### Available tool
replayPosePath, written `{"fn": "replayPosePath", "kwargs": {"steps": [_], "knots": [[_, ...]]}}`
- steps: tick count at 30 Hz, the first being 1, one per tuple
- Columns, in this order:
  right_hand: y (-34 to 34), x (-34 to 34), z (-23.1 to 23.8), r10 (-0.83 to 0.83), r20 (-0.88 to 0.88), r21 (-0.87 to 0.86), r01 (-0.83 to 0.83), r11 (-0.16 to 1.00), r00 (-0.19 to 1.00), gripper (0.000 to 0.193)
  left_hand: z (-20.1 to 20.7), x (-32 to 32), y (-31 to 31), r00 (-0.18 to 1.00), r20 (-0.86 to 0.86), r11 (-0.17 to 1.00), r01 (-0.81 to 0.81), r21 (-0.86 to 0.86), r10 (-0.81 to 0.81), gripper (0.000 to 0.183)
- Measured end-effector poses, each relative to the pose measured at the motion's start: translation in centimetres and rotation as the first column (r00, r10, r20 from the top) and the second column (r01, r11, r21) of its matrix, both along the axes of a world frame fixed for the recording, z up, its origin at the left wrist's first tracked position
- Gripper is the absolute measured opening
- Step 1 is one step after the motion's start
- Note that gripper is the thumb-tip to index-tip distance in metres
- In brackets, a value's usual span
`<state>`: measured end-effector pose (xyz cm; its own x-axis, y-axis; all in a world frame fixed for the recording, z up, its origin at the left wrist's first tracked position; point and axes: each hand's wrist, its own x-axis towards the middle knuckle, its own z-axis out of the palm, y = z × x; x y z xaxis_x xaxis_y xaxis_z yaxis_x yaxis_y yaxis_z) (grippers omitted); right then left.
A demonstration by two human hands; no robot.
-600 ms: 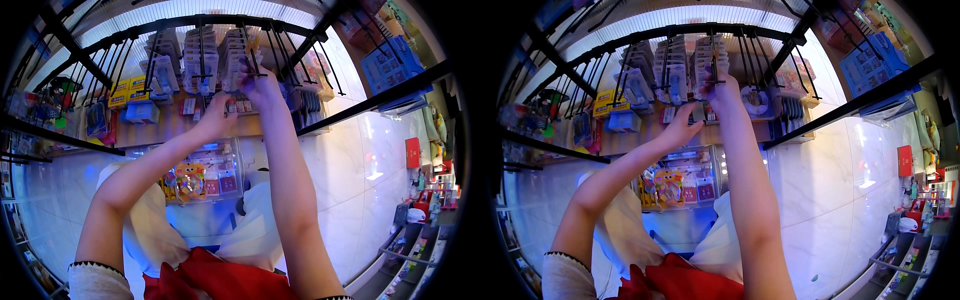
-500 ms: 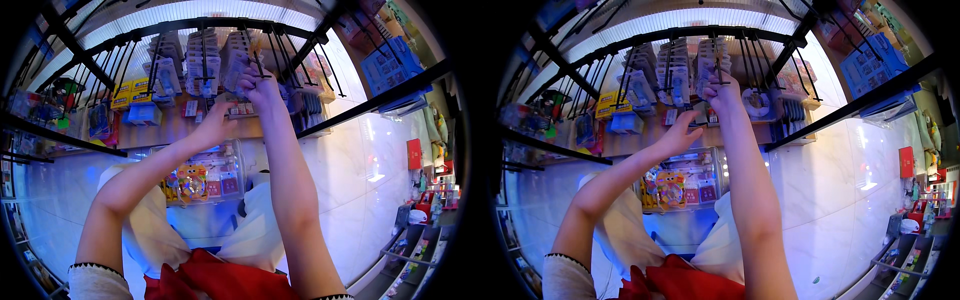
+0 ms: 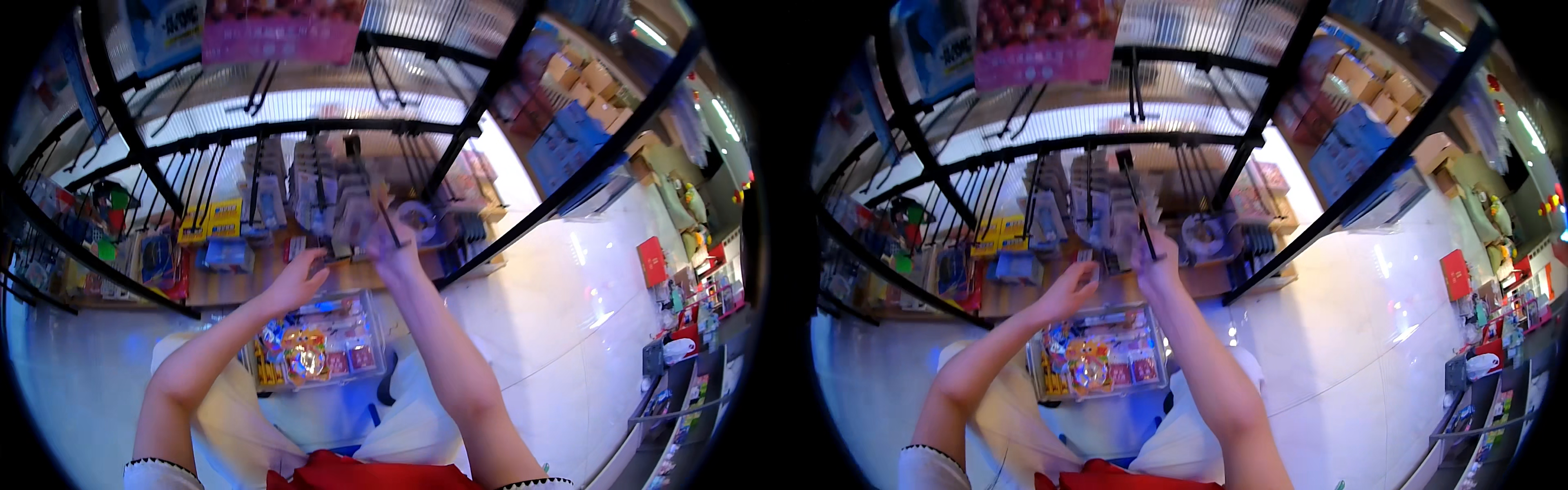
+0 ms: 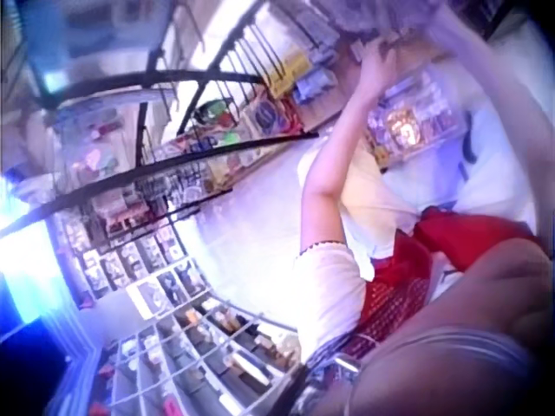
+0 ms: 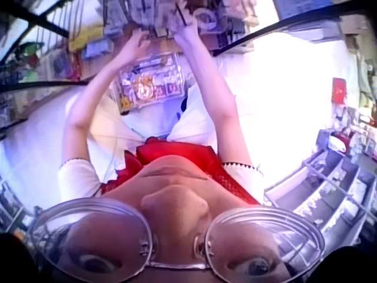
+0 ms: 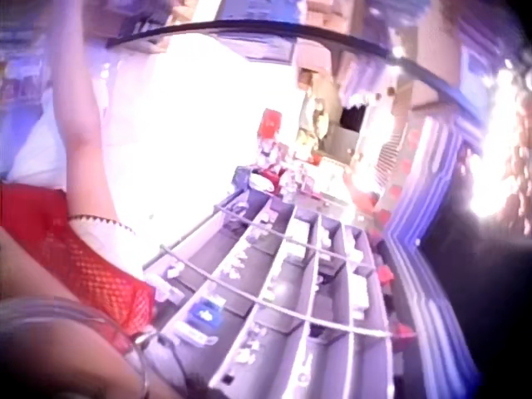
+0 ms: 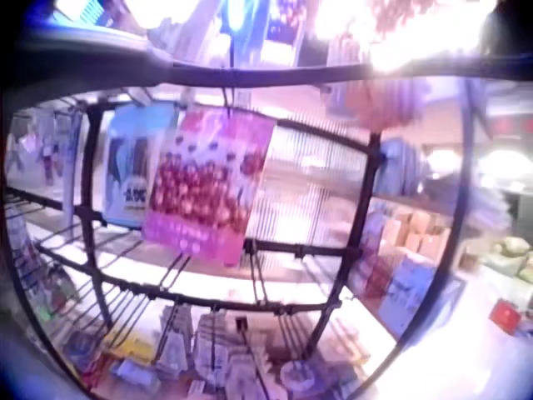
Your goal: The person restocks merchandise, taking packaged items from a container and hanging them onto hooks on a display rack by hand.
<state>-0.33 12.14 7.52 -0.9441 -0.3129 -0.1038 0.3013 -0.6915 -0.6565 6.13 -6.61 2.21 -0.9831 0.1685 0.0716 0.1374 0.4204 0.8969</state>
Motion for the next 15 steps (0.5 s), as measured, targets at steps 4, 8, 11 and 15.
{"fn": "replayPosePath", "kwargs": {"steps": [4, 8, 11, 15], "knots": [[3.2, 4.9, 2.1, 0.059, 0.21, 0.012, -0.063, 0.998, 0.976, 0.014, 0.8, 2.5, -1.9, 0.999, 0.052, 0.998, 0.0, 0.055, -0.003, 0.041], [6.8, 11.8, 7.4, 0.009, 0.128, 0.204, -0.035, 0.978, 0.992, 0.015, 2.3, 5.5, -2.7, 0.998, 0.048, 0.998, -0.049, 0.047, 0.047, 0.038], [10.3, 15.1, 12.1, 0.033, 0.099, 0.329, -0.064, 0.942, 0.995, 0.017, 2.0, 8.1, -2.9, 0.994, 0.059, 0.995, -0.097, 0.027, 0.096, 0.036], [15.0, 18.1, 19.5, 0.139, 0.061, 0.315, -0.151, 0.937, 0.988, 0.025, 2.8, 9.7, -1.6, 0.99, 0.1, 0.993, -0.108, 0.038, 0.103, 0.036]]}}
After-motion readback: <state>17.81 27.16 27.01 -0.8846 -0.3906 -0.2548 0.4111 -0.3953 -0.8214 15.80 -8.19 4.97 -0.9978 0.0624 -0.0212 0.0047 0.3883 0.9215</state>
